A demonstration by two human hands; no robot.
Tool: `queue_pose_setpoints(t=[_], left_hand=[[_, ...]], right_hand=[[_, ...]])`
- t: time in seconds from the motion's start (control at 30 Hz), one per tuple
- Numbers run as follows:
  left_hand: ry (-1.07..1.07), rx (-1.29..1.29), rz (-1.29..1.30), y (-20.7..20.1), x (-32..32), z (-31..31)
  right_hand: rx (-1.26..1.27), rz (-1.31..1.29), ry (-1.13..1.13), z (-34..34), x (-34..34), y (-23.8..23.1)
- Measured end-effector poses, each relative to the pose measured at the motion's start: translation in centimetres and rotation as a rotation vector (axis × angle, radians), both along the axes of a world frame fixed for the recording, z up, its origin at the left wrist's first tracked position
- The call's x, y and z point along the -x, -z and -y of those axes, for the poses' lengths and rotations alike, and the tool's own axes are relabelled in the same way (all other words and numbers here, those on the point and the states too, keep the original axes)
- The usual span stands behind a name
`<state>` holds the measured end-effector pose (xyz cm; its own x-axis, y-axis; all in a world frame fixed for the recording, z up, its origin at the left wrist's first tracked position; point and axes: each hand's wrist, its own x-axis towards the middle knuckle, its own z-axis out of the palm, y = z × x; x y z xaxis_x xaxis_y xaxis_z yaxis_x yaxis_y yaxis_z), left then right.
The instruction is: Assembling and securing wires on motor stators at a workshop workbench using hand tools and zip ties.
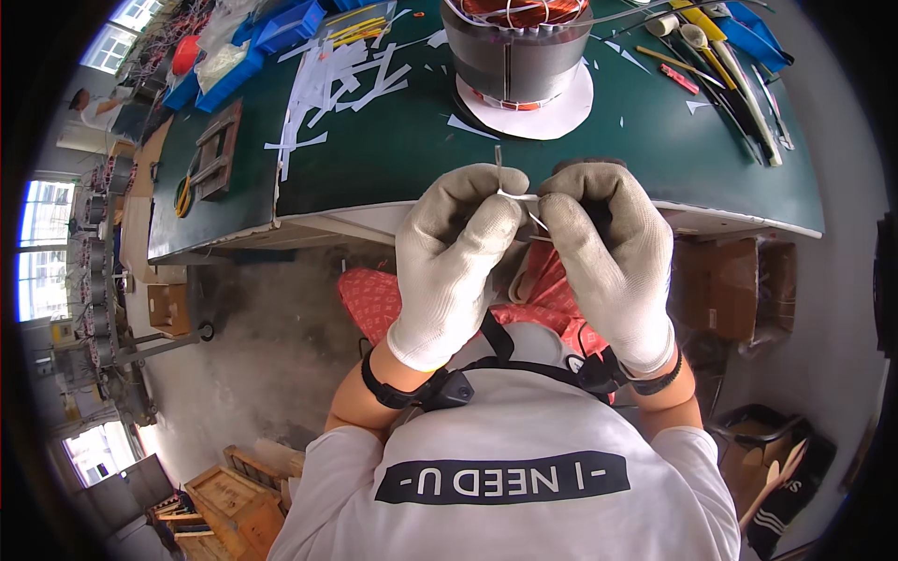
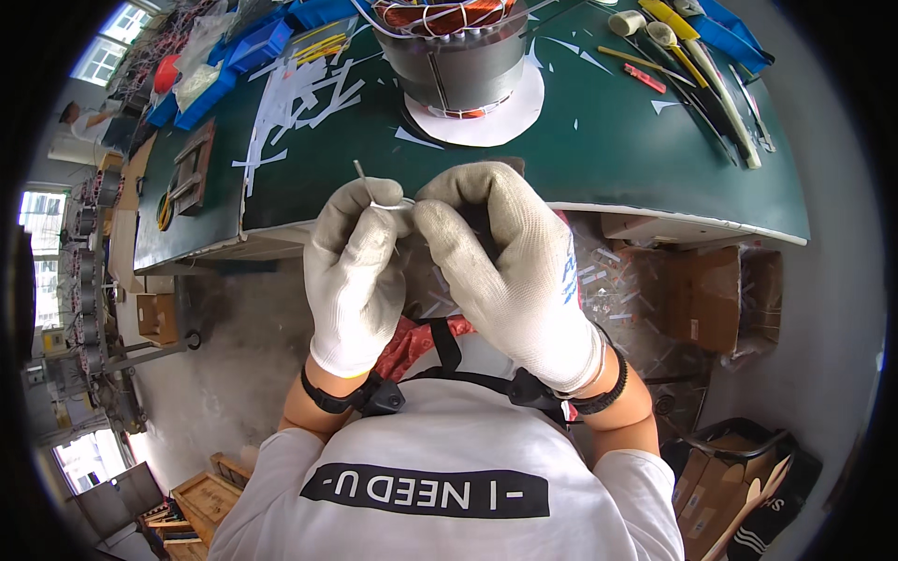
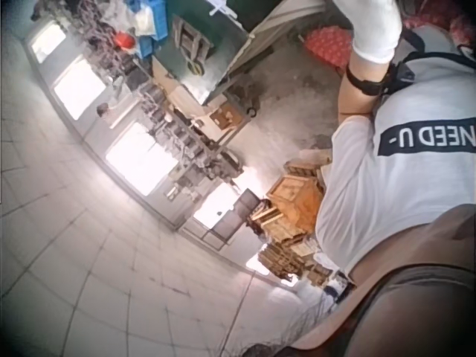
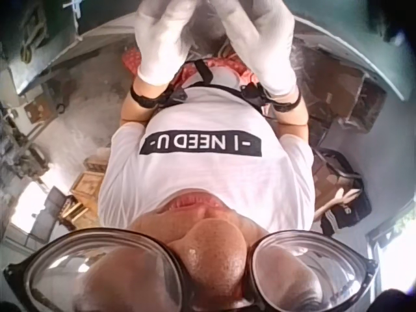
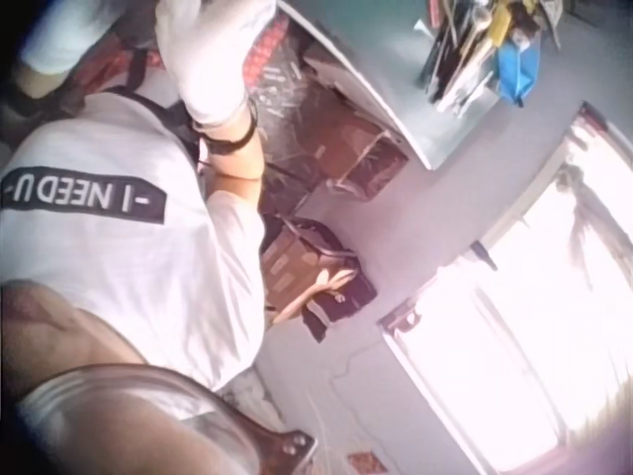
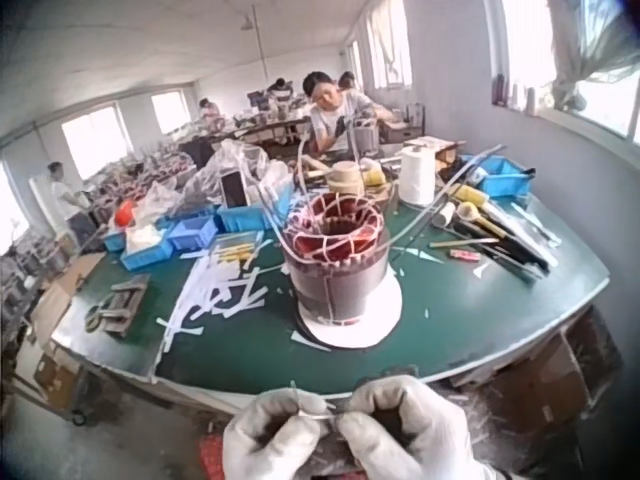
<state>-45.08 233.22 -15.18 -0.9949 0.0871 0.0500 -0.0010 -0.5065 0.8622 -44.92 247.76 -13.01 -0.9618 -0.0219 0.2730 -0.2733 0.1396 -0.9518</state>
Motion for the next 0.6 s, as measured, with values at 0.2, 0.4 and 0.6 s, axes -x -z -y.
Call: queue_pose_setpoints(t=[0.2, 0.4, 0.6], left_hand=[[-0.023, -0.008, -0.069, 0.5, -0.4, -0.2], [0.085, -0.085, -0.08, 0.5, -0.6, -0.2], [0.058, -0.043, -0.138, 0.5, -0.6, -0.5]], right_hand=[[0.052, -0.055, -0.043, -0.8, -0.1, 0.1], [0.081, -0.096, -0.005, -0.6, 0.4, -1.7], [0.305, 0.071, -0.048, -0.1, 0.3, -1.7]])
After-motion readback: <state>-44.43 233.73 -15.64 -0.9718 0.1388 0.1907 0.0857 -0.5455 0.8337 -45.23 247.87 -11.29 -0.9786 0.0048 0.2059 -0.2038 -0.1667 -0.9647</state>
